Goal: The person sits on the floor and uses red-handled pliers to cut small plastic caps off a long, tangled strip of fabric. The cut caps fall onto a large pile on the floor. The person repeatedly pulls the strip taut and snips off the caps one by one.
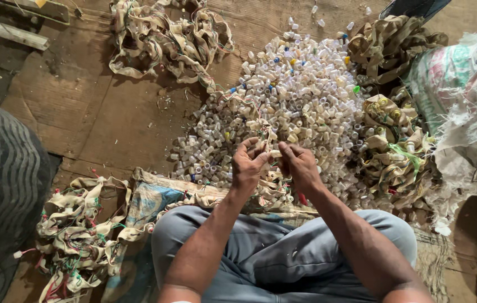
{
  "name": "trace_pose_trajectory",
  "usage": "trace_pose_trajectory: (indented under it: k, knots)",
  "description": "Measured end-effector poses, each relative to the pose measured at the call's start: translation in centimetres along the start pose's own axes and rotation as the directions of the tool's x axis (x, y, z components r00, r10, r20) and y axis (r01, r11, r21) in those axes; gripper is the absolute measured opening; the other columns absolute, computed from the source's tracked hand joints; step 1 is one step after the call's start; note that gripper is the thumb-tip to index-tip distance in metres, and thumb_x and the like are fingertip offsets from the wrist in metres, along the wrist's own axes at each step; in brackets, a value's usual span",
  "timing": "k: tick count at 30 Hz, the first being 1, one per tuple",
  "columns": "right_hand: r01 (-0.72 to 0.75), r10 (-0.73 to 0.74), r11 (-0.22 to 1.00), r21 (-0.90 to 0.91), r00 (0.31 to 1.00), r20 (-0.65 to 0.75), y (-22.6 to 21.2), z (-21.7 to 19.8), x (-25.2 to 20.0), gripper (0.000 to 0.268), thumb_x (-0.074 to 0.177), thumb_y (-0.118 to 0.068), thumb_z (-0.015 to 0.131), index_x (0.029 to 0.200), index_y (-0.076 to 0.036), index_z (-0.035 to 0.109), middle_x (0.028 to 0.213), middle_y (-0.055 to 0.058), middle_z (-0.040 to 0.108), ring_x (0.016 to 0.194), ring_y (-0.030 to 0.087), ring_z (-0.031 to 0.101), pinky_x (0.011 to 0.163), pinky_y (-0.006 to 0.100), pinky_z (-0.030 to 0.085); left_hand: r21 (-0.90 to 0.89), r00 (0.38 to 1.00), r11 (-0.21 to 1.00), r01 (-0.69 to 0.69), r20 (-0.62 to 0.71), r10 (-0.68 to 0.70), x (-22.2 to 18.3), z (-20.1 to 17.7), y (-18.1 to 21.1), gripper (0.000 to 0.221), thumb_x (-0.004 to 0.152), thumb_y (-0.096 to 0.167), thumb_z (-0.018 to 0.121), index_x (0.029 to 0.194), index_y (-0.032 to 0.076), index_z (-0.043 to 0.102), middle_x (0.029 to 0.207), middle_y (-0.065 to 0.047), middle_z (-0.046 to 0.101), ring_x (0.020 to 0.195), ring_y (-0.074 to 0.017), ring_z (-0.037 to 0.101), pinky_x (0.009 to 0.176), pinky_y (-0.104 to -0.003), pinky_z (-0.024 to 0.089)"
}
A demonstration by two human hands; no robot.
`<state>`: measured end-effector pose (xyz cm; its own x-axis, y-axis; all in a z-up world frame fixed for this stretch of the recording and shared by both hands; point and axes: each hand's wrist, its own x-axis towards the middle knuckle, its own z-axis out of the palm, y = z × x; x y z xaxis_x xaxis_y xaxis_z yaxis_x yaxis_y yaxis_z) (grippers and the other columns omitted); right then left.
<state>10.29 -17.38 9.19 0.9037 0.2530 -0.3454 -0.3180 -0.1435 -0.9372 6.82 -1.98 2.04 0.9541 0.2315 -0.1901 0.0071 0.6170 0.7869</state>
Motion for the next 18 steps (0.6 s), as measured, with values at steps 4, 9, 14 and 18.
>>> trace_pose_trajectory:
  k: [4,9,14,18]
  knots:
    - [0.22,-0.226,0.973,0.069,0.969,0.095,-0.1,0.0,0.1,0.025,0.098,-0.02,0.069,0.111,0.001,0.066,0.092,0.004,0.069,0.078,0.008,0.064,0.068,0.024,0.054,-0.095,1.0,0.995,0.008,0.008,-0.007,-0.1,0.0,0.2,0.05,0.091,-0.005,0.069,0.134,-0.004,0.044,0.107,-0.013,0.068,0.092,-0.0185,0.069,0.083,-0.029,0.06]
    - [0.059,-0.058,0.998,-0.036,0.998,0.028,-0.8,0.5,-0.2,0.02,0.101,-0.02,0.067,0.107,-0.002,0.07,0.081,0.008,0.068,0.068,0.014,0.06,0.058,0.025,0.049,-0.074,1.0,0.997,-0.014,-0.021,0.012,0.0,0.0,0.0,0.049,0.091,-0.006,0.069,0.134,-0.005,0.045,0.108,-0.012,0.067,0.094,-0.0173,0.068,0.085,-0.028,0.06]
    - [0.173,-0.196,0.952,0.254,0.978,0.071,-1.5,0.6,-0.4,0.03,0.083,-0.012,0.072,0.11,-0.008,0.061,0.097,0.001,0.07,0.087,0.011,0.07,0.072,0.027,0.063,-0.147,1.0,0.989,-0.025,-0.014,0.023,0.1,-0.1,-0.1,0.046,0.093,-0.008,0.068,0.133,-0.006,0.045,0.107,-0.012,0.066,0.094,-0.0181,0.067,0.086,-0.028,0.059]
    - [0.068,-0.07,0.997,0.034,0.996,0.059,-1.3,0.3,-0.3,0.021,0.103,-0.017,0.067,0.113,0.001,0.068,0.093,0.014,0.067,0.074,0.019,0.063,0.064,0.031,0.055,-0.138,1.0,0.99,0.008,-0.023,-0.011,-0.2,0.0,0.5,0.046,0.091,-0.007,0.068,0.131,-0.006,0.046,0.105,-0.013,0.067,0.091,-0.0194,0.069,0.084,-0.029,0.061]
